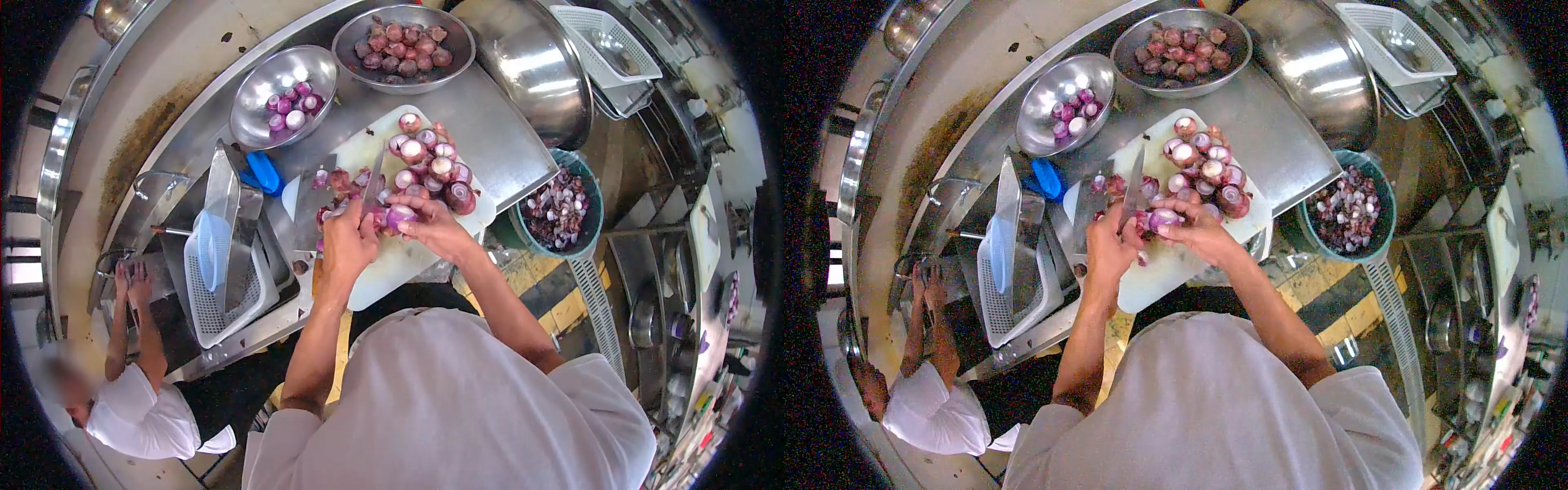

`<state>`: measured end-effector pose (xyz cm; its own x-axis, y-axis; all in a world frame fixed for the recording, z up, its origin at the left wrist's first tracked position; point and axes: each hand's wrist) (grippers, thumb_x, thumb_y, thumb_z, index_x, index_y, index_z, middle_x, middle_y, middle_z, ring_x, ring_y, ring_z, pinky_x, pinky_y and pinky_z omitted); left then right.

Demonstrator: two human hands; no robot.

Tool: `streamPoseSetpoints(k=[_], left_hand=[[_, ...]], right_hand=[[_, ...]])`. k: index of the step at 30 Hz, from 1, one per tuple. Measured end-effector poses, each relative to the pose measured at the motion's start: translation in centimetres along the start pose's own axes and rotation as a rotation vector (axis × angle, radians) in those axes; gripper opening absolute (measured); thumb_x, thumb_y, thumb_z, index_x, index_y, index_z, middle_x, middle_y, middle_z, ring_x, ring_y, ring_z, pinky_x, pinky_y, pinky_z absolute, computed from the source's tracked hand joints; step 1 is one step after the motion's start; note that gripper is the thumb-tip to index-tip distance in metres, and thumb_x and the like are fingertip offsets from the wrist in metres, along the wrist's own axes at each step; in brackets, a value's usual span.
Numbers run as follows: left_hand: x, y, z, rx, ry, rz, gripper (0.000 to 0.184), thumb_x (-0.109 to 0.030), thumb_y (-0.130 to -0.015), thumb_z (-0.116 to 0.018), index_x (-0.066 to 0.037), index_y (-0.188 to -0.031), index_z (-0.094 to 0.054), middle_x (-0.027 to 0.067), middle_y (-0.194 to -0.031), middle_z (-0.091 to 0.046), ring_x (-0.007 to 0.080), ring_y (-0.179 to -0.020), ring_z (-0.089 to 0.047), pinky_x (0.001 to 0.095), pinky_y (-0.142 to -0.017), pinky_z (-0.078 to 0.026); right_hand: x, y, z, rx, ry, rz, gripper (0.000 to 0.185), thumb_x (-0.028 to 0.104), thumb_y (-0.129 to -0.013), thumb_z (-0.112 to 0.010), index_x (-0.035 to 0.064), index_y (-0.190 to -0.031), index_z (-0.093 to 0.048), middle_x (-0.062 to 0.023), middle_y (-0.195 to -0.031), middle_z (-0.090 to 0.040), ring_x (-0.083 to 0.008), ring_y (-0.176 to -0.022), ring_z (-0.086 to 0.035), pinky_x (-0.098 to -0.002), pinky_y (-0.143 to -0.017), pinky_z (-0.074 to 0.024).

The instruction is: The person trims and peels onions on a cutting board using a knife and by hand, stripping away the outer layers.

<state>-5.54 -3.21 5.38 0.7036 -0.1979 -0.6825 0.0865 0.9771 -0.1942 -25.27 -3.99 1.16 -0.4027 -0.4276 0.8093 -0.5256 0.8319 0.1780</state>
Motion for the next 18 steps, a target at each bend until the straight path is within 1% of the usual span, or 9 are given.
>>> streamPoseSetpoints(k=[4, 6, 8, 10, 11, 12, 14, 16, 18], left_hand=[[0.6, -0.7, 0.4, -0.101, -0.025, 0.007, 0.014, -0.001, -0.086, -0.06, -0.002, -0.099, -0.066, 0.0178, -0.071, -0.068, 0.0316, -0.064, -0.07, 0.0397, -0.059, -0.052], [0.9, -0.8, 1.3, -0.057, -0.063, 0.116, 0.022, 0.0, -0.083, -0.058, -0.001, -0.104, -0.065, 0.0254, -0.08, -0.067, 0.0437, -0.078, -0.068, 0.0478, -0.066, -0.053], [0.7, -0.8, 1.4, -0.037, 0.006, 0.16, 0.023, 0.0, -0.083, -0.059, -0.001, -0.105, -0.064, 0.0252, -0.079, -0.067, 0.0441, -0.078, -0.067, 0.047, -0.066, -0.053], [1.3, -0.7, 1.1, 0.144, 0.196, 0.419, 0.023, 0.0, -0.084, -0.059, -0.001, -0.107, -0.063, 0.0236, -0.075, -0.066, 0.0388, -0.073, -0.07, 0.0445, -0.063, -0.054], [2.4, -0.4, 0.6, 0.135, 0.198, 0.42, 0.023, 0.0, -0.084, -0.059, -0.001, -0.107, -0.063, 0.0236, -0.075, -0.066, 0.0388, -0.073, -0.07, 0.0445, -0.063, -0.054], [3.0, -0.1, 0.4, 0.074, 0.133, 0.31, 0.025, 0.001, -0.084, -0.059, -0.002, -0.109, -0.063, 0.0214, -0.073, -0.066, 0.0338, -0.07, -0.07, 0.0422, -0.061, -0.054], [4.2, 0.8, 0.1, 0.016, 0.07, 0.2, 0.027, 0.002, -0.083, -0.059, -0.002, -0.11, -0.063, 0.0193, -0.07, -0.066, 0.0288, -0.067, -0.071, 0.04, -0.058, -0.054], [2.6, 1.3, 1.6, 0.057, 0.189, 0.414, 0.035, 0.001, -0.091, -0.051, 0.0, -0.127, -0.056, 0.0119, -0.081, -0.07, 0.0188, -0.063, -0.071, 0.03, -0.039, -0.053], [4.4, 2.0, 1.8, 0.032, 0.181, 0.365, 0.036, 0.002, -0.091, -0.051, 0.0, -0.127, -0.055, 0.0123, -0.083, -0.07, 0.0181, -0.063, -0.071, 0.0299, -0.04, -0.053]], right_hand=[[0.3, 0.2, 0.6, 0.033, -0.058, -0.006, 0.055, 0.012, -0.089, -0.07, 0.0036, -0.139, -0.05, -0.0042, -0.119, -0.059, -0.015, -0.101, -0.062, -0.0284, -0.085, -0.0543], [0.7, 0.5, 1.0, 0.12, -0.204, -0.009, 0.056, 0.017, -0.093, -0.065, 0.0033, -0.143, -0.044, -0.0115, -0.122, -0.061, -0.0214, -0.101, -0.066, -0.0334, -0.086, -0.0565], [1.2, 0.4, 1.4, 0.118, -0.314, -0.047, 0.053, 0.02, -0.095, -0.06, 0.0015, -0.142, -0.044, -0.0159, -0.123, -0.061, -0.0254, -0.101, -0.066, -0.036, -0.087, -0.0575], [1.2, 0.1, 1.5, 0.125, -0.419, -0.088, 0.05, 0.023, -0.097, -0.056, -0.0004, -0.14, -0.044, -0.0203, -0.125, -0.061, -0.0294, -0.102, -0.067, -0.0386, -0.087, -0.0585], [0.7, -0.1, 1.6, 0.032, -0.437, -0.11, 0.047, 0.026, -0.099, -0.052, -0.0019, -0.136, -0.044, -0.022, -0.123, -0.061, -0.0311, -0.102, -0.067, -0.0399, -0.087, -0.0591], [0.3, -0.5, 1.8, -0.062, -0.454, -0.129, 0.045, 0.029, -0.101, -0.047, -0.0034, -0.133, -0.045, -0.0238, -0.121, -0.061, -0.0329, -0.102, -0.066, -0.0411, -0.087, -0.0596], [-0.7, -1.3, 2.2, -0.125, -0.478, -0.152, 0.042, 0.029, -0.102, -0.046, -0.0037, -0.129, -0.046, -0.0229, -0.117, -0.062, -0.0332, -0.102, -0.066, -0.0411, -0.086, -0.0599], [-1.0, -2.5, 1.7, -0.184, -0.5, -0.184, 0.039, 0.028, -0.103, -0.045, -0.004, -0.125, -0.047, -0.0219, -0.114, -0.062, -0.0334, -0.102, -0.066, -0.0411, -0.086, -0.0602], [-1.2, -5.4, 0.5, -0.309, -0.456, -0.164, 0.041, 0.031, -0.104, -0.044, -0.0032, -0.126, -0.047, -0.0205, -0.11, -0.061, -0.0341, -0.102, -0.065, -0.0434, -0.087, -0.0596]])
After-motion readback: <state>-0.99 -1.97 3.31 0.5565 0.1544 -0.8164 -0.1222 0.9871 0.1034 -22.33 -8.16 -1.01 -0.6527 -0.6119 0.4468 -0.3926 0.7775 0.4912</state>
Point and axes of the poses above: each hand's wrist, its own y-axis away from the middle knuckle, its own z-axis out of the back of the hand, x = y × z
